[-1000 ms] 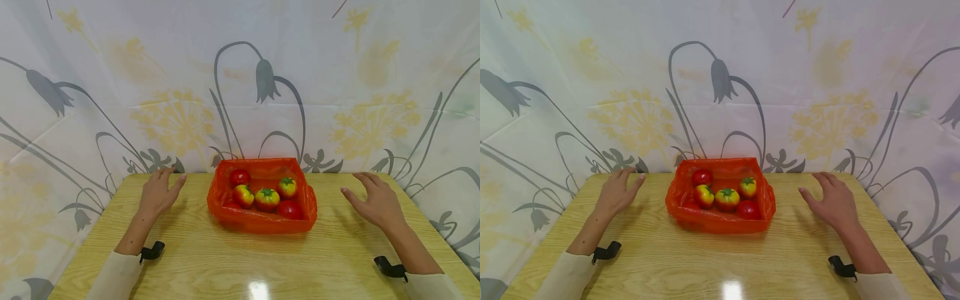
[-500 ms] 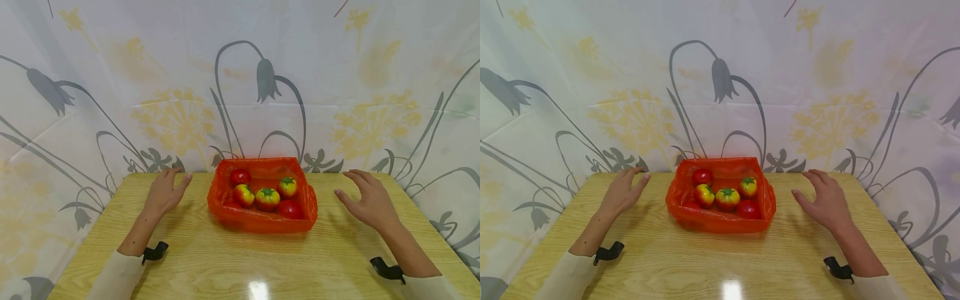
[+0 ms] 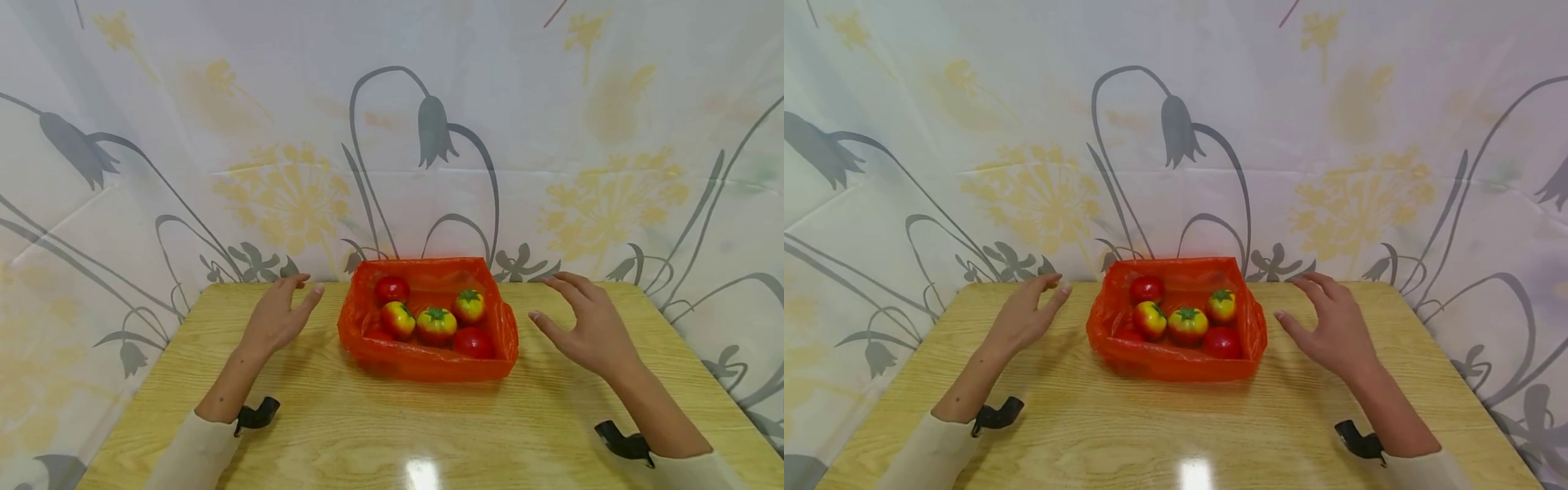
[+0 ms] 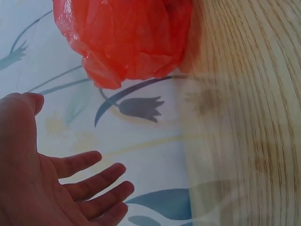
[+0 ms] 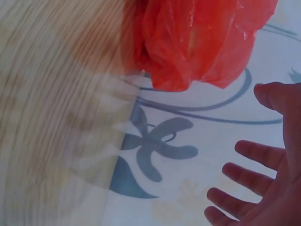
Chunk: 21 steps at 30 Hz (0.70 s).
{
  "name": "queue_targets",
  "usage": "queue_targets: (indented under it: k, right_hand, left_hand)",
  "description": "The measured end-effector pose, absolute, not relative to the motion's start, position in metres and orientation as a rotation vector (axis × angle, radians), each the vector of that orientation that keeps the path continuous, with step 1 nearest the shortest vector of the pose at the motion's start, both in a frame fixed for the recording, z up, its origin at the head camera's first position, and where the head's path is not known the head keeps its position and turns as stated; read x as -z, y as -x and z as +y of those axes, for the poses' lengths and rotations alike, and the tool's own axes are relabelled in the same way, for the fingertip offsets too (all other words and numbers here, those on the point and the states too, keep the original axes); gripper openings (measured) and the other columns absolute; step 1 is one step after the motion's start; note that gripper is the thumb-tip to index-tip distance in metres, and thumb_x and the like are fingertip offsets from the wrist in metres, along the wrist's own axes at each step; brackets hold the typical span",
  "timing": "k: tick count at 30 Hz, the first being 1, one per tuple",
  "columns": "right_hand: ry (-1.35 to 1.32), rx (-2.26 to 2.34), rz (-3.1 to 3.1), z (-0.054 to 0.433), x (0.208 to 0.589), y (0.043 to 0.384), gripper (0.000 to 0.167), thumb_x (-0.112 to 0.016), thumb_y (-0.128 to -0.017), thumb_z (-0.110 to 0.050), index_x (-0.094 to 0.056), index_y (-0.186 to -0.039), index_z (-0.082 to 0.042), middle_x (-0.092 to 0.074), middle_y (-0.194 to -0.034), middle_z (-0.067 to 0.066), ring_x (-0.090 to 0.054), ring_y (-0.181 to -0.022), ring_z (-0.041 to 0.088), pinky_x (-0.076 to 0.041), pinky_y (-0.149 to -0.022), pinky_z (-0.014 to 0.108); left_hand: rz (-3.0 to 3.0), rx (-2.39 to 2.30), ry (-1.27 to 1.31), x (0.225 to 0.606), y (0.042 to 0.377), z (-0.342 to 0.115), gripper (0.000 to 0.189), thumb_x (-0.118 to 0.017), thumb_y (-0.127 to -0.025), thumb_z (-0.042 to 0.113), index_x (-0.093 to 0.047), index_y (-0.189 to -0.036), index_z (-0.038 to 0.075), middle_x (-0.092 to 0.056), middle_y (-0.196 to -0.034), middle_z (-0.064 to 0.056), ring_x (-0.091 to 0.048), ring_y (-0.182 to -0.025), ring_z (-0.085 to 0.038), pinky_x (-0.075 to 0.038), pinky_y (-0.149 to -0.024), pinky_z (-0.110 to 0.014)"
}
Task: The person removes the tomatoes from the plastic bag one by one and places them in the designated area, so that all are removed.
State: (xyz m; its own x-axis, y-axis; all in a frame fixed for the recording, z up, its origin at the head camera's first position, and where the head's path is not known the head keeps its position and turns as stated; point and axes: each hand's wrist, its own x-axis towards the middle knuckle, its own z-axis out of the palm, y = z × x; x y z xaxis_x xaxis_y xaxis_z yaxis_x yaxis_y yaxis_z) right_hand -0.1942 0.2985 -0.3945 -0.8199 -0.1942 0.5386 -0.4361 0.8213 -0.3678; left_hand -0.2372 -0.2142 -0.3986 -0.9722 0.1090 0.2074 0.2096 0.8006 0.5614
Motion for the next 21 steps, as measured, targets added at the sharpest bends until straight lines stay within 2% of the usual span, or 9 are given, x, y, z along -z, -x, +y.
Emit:
queue_targets:
  k: [7,14,21]
  right_hand:
    - [-0.499,-0.692,-2.507,0.285,0.387,0.192,0.059,-0.087,-0.086,-0.022,-0.065,-0.137,-0.003,-0.056,-0.147,0.025,-0.049,-0.131,0.053,-0.040,-0.102,0.074]
    - [-0.544,-0.694,-2.497,0.274,0.384,0.193,0.061,-0.087,-0.086,-0.022,-0.064,-0.139,-0.004,-0.057,-0.147,0.023,-0.051,-0.130,0.049,-0.042,-0.101,0.073]
    - [-0.578,-0.709,-2.500,0.261,0.380,0.195,0.060,-0.086,-0.087,-0.023,-0.064,-0.140,-0.005,-0.057,-0.147,0.022,-0.051,-0.131,0.048,-0.043,-0.103,0.073]
  left_hand:
    - [-2.825,0.941,0.272,0.395,0.239,-0.203,0.077,-0.045,-0.106,0.065,-0.049,-0.156,0.006,-0.059,-0.145,-0.022,-0.056,-0.134,-0.043,-0.046,-0.110,-0.063]
    - [-2.826,1.005,0.321,0.388,0.241,-0.187,0.071,-0.054,-0.106,0.056,-0.049,-0.156,0.005,-0.061,-0.143,-0.023,-0.056,-0.134,-0.043,-0.048,-0.109,-0.062]
    - [-2.859,1.000,0.326,0.387,0.241,-0.177,0.075,-0.056,-0.105,0.059,-0.048,-0.156,0.005,-0.062,-0.143,-0.021,-0.057,-0.133,-0.042,-0.050,-0.108,-0.060]
